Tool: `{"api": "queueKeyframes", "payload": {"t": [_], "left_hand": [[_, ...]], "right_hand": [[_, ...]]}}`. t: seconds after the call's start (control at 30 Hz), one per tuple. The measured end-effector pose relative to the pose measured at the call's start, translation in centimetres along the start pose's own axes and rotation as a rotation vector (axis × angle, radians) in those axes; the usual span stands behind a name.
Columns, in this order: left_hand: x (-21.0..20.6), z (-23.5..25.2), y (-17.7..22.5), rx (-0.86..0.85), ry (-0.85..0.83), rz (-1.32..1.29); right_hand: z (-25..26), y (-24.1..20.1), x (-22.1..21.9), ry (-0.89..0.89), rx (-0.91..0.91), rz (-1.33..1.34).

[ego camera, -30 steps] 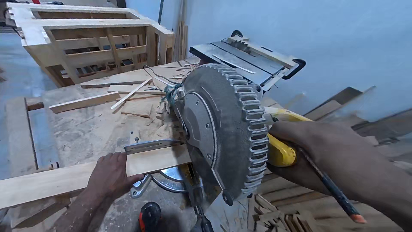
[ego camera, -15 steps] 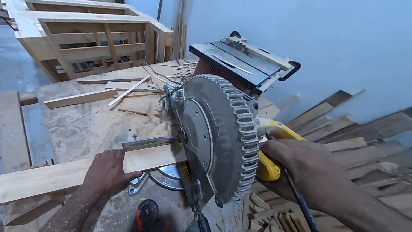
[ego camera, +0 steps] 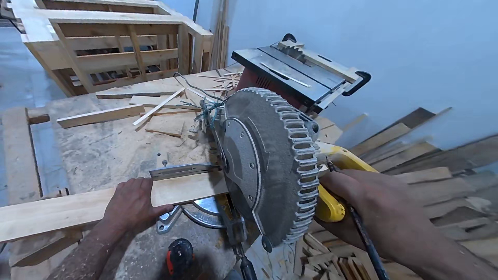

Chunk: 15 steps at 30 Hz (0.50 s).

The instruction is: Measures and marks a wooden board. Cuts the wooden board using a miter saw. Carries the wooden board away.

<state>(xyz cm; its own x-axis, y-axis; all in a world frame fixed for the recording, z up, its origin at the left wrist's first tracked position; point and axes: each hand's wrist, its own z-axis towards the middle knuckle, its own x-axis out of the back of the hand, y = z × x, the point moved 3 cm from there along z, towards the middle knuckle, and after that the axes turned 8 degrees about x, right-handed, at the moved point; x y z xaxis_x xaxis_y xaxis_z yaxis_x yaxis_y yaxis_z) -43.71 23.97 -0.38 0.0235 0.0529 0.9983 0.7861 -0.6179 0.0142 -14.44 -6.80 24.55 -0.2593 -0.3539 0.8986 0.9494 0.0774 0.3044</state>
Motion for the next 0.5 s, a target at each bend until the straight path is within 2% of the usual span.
{"api": "queueKeyframes", "payload": {"t": [0.5], "left_hand": [[-0.37, 0.18, -0.25, -0.016, 0.029, 0.015]], "right_hand": [[0.06, -0.04, 0.03, 0.018, 0.011, 0.011]]}}
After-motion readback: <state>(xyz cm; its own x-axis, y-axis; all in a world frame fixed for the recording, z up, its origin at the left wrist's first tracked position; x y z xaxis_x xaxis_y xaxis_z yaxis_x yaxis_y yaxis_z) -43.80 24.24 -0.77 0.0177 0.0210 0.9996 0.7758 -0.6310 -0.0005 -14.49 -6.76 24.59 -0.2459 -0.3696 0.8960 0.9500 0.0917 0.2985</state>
